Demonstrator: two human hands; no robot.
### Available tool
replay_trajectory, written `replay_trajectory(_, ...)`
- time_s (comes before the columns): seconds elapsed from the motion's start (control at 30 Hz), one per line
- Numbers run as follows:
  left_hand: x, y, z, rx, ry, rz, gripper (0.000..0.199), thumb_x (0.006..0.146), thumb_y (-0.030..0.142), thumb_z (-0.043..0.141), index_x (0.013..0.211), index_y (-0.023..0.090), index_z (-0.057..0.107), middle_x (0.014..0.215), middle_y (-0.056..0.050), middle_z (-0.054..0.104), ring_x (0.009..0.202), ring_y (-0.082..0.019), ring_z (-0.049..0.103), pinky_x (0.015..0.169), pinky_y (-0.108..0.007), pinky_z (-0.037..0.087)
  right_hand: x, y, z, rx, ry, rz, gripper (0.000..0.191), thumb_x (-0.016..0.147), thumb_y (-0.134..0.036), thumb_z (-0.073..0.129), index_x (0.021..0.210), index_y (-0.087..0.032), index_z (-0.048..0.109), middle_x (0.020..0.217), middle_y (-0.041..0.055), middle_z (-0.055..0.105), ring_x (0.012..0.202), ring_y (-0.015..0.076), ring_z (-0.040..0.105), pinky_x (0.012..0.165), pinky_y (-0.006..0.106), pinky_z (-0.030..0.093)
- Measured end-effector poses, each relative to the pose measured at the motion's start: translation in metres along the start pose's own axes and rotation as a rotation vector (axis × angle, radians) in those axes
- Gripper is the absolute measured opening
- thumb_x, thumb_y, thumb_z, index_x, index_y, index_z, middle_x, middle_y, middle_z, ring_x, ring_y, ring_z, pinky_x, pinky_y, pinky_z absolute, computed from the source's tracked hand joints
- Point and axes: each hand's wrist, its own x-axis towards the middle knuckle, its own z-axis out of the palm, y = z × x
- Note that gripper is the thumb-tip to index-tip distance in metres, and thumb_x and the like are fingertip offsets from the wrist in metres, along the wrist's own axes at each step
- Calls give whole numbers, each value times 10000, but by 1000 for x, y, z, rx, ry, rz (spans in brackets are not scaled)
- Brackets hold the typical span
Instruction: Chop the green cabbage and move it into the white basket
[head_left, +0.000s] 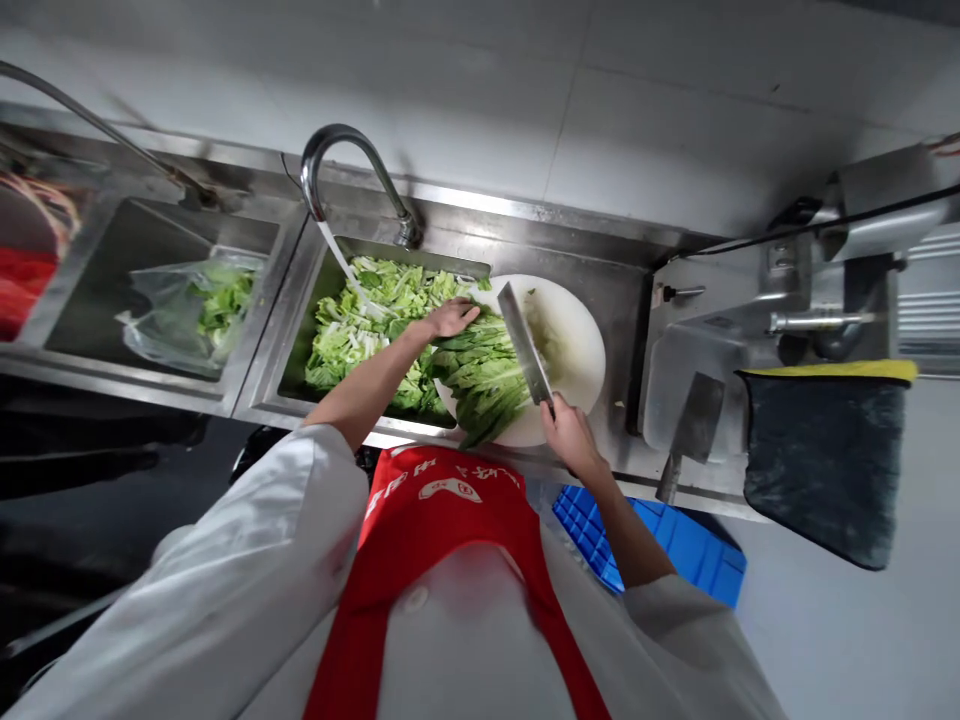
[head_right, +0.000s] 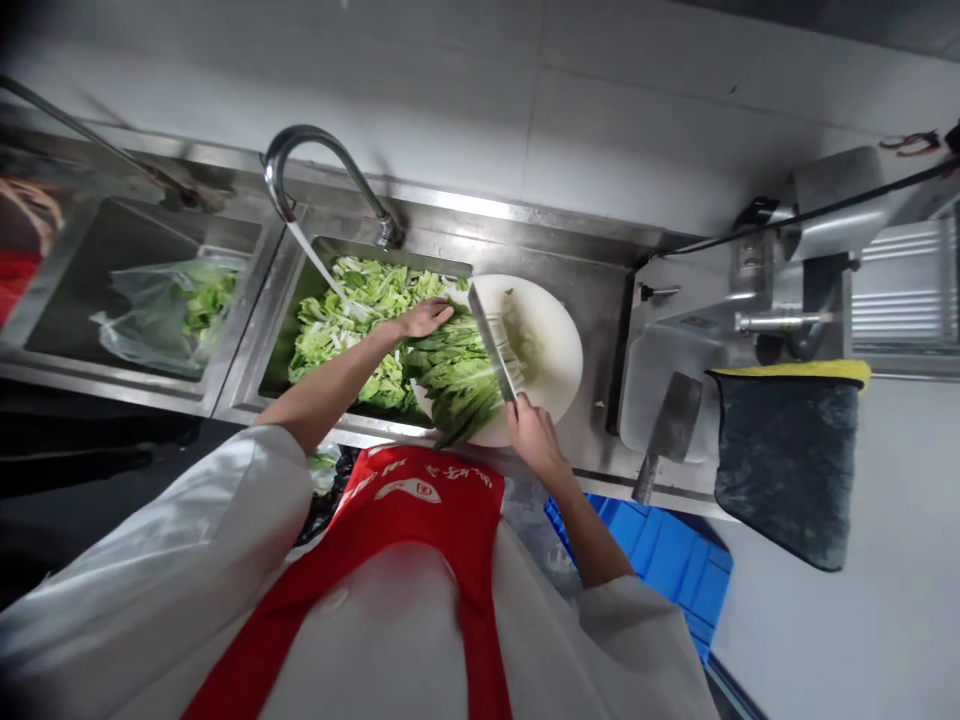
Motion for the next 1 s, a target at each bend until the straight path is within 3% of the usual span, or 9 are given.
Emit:
replay_trajectory(0.13, -32, -3, 30, 1, 92, -18, 577, 1075, 418, 238, 1337, 130, 664, 1400, -139, 645, 1317, -245, 573, 1210, -369, 357, 11, -22, 17, -33, -111, -39, 313, 1121, -304, 341, 1196, -164, 611, 1056, 120, 765, 976, 230, 721, 827, 268, 434)
replay_trajectory(0.37, -69, 33, 71, -20, 290, -251, 536, 1095, 385, 217, 1320, 139, 638, 1350, -168, 621, 1260, -299, 538, 1131, -430, 380, 37, -40, 14, -140, -155, -62, 331, 1114, -266, 307, 1198, -131, 597, 1066, 167, 746, 1033, 262, 721, 874, 297, 474)
replay_trajectory(0.57, -76, 39, 84, -44, 311, -256, 472, 1099, 346, 256, 1342, 183, 625, 1402, -146, 576, 1280, -327, 469, 1097, -470, 387, 93, -68, 33, -134, -137, -111, 341, 1100, -214, 312, 1290, -77, 559, 1120, 215, 731, 1043, 282, 720, 866, 316, 496)
replay_trajectory(0.67, -78, 34, 83, -73, 338, -239, 463, 1094, 364, 295, 1371, 183, 618, 1480, -148, 524, 1318, -343, 448, 1081, -484, 416, 109, -72, 29, -119, -111, -114, 312, 1089, -215, 350, 1254, -88, 583, 1101, 209, 740, 1006, 278, 725, 828, 303, 491)
replay_trajectory(0.77, -82, 27, 79, -136, 360, -250, 491, 1092, 425, 305, 1401, 193, 607, 1578, -136, 437, 1399, -355, 400, 1073, -488, 443, 99, -59, 8, -60, -143, -130, 306, 1094, -276, 355, 1156, -133, 619, 1010, 157, 754, 791, 225, 723, 698, 272, 467)
replay_trajectory(0.87, -94, 27, 79, -184, 331, -257, 573, 1080, 533, 305, 1470, 203, 565, 1604, -137, 422, 1444, -373, 378, 1098, -512, 433, 66, -33, -7, -43, -185, -135, 309, 1093, -303, 361, 1076, -152, 630, 910, 113, 745, 655, 184, 673, 631, 261, 419)
replay_trajectory(1.0, -124, 49, 95, -123, 304, -219, 937, 923, 794, 478, 1601, 151, 420, 1655, -195, 357, 1510, -449, 292, 1186, -583, 322, 22, -3, 16, -127, -191, -81, 264, 1087, -277, 402, 1083, -151, 634, 916, 110, 738, 813, 212, 694, 709, 270, 403)
